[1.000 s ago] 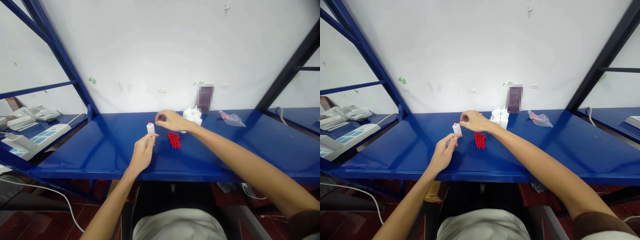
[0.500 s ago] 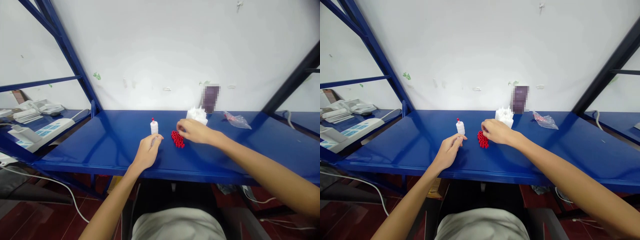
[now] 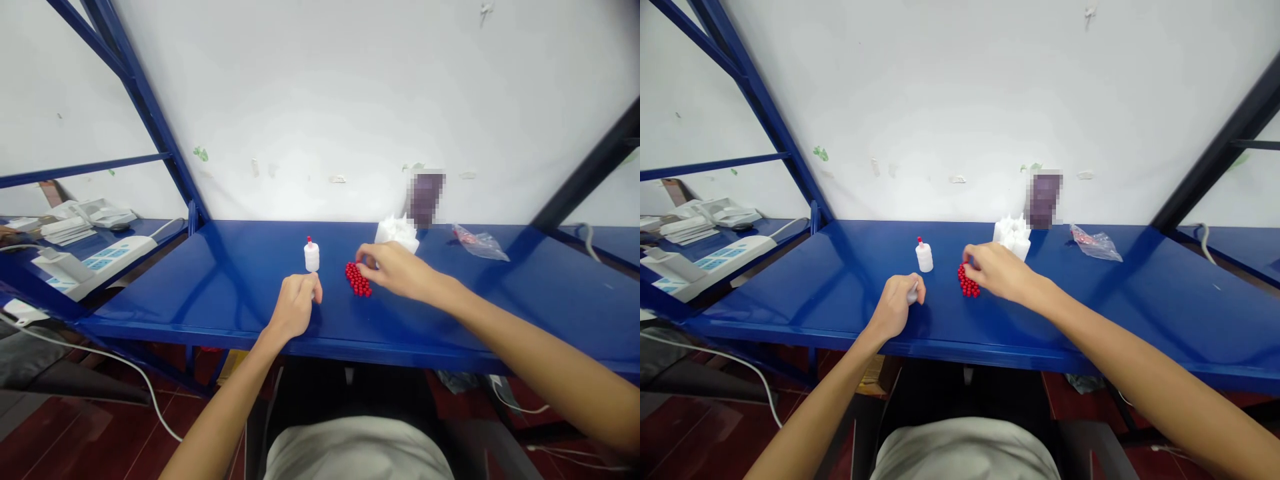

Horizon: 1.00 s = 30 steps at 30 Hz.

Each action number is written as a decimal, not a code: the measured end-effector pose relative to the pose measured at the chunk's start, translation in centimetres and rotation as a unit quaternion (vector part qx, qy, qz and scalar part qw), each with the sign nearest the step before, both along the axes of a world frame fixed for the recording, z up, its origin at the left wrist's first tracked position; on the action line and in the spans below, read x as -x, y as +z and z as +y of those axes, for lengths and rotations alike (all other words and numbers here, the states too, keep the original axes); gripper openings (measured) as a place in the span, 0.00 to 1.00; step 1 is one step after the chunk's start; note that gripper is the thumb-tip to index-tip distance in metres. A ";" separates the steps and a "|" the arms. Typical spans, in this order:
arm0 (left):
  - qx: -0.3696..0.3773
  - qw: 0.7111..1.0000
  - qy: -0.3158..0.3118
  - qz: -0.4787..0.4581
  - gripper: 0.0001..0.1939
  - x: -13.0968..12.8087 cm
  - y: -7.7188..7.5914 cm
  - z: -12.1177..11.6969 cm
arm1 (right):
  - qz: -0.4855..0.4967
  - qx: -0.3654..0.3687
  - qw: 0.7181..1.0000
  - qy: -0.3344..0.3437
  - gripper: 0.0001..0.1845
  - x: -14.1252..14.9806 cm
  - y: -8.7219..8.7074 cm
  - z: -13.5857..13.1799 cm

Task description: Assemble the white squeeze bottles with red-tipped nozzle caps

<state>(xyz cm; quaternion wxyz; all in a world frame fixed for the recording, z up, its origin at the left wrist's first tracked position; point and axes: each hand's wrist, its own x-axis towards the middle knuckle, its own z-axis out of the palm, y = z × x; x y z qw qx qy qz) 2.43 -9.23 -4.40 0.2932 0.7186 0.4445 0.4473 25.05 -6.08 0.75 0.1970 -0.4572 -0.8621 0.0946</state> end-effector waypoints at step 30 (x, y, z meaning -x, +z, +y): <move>-0.063 0.977 -0.080 -0.188 0.16 0.5 -0.3 -0.6 | 0.245 -0.053 0.950 0.187 0.02 7.5 0.0 -2.8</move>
